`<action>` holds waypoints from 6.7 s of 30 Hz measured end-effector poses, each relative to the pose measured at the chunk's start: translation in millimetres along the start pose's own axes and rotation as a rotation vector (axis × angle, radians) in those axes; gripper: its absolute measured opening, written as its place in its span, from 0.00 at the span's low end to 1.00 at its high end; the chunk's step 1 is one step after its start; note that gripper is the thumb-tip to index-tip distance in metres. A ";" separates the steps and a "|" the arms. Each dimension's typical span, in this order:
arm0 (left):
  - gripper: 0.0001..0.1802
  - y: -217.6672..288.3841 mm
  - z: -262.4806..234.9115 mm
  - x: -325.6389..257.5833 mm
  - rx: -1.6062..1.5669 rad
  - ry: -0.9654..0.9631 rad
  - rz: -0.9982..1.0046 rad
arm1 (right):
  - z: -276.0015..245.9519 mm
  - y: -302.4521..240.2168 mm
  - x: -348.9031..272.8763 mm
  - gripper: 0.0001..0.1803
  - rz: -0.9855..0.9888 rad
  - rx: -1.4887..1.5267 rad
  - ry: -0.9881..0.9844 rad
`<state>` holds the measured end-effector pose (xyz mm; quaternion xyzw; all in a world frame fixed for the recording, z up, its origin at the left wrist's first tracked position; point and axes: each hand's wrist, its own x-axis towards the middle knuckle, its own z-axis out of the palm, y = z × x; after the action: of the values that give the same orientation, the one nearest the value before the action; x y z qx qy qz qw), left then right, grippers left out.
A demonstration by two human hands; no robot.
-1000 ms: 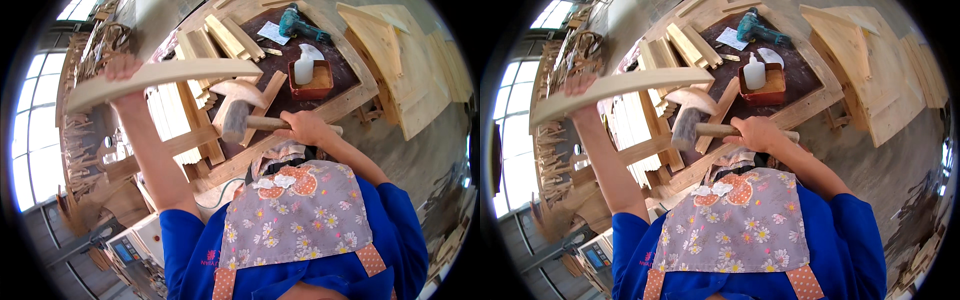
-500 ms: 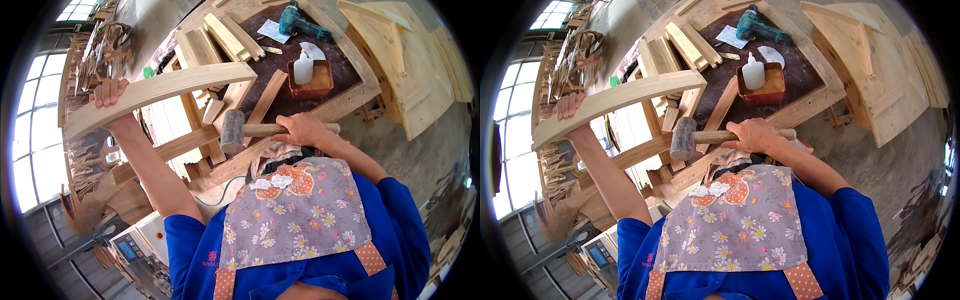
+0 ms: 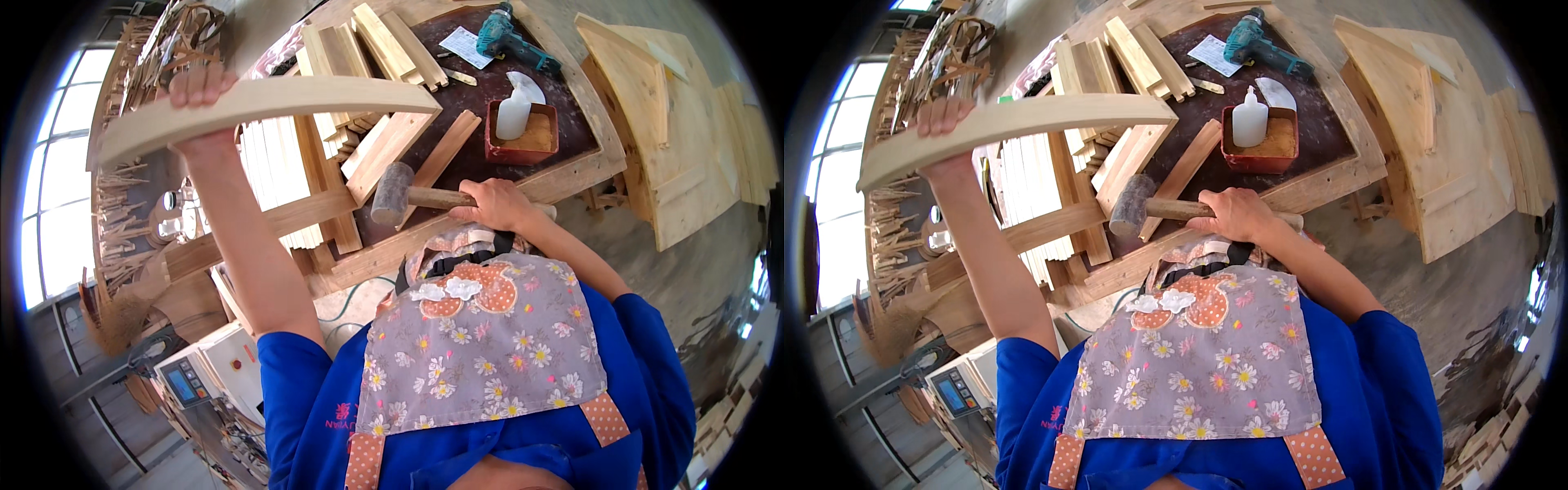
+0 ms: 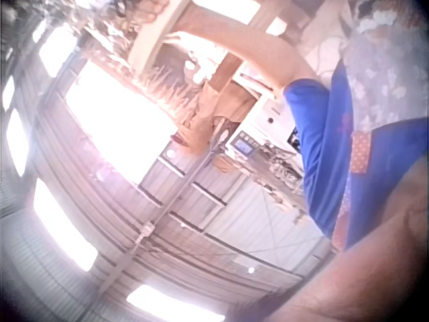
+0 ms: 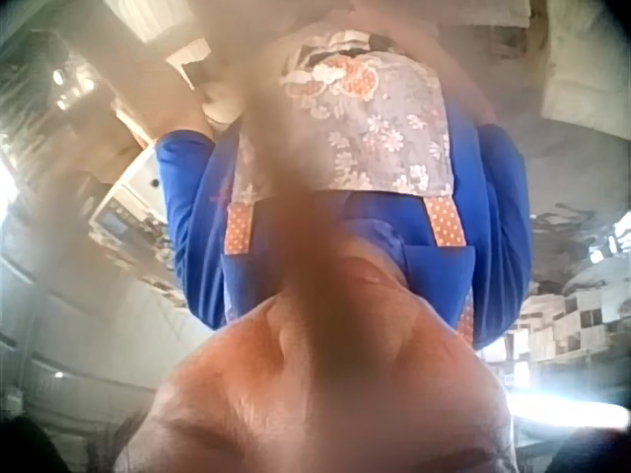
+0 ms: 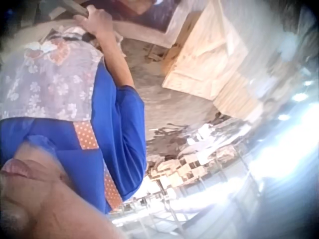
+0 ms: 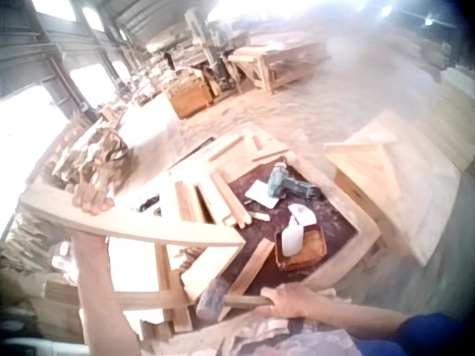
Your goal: The person applies glue to wooden pieces, joins them together to form a rectangular frame, and uses a mallet to secure the joints.
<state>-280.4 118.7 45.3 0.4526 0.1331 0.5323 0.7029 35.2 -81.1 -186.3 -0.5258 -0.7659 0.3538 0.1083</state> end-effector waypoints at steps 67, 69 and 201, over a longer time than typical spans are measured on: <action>0.26 -123.9 -57.8 -211.8 -0.964 0.858 0.143 | -81.3 -142.8 93.2 0.27 -0.054 1.601 0.259; 0.31 -124.1 -58.6 -202.5 -0.989 0.886 0.167 | -79.2 -144.6 91.3 0.28 -0.029 1.563 0.304; 0.20 -138.2 -36.1 -162.0 -1.324 0.381 0.538 | -106.4 -169.8 -9.0 0.60 -0.463 0.632 0.041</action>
<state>-282.2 -7.4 -130.0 -0.1496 -0.2118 0.7246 0.6385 -27.5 -76.9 4.2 -0.2867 -0.7153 0.5278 0.3572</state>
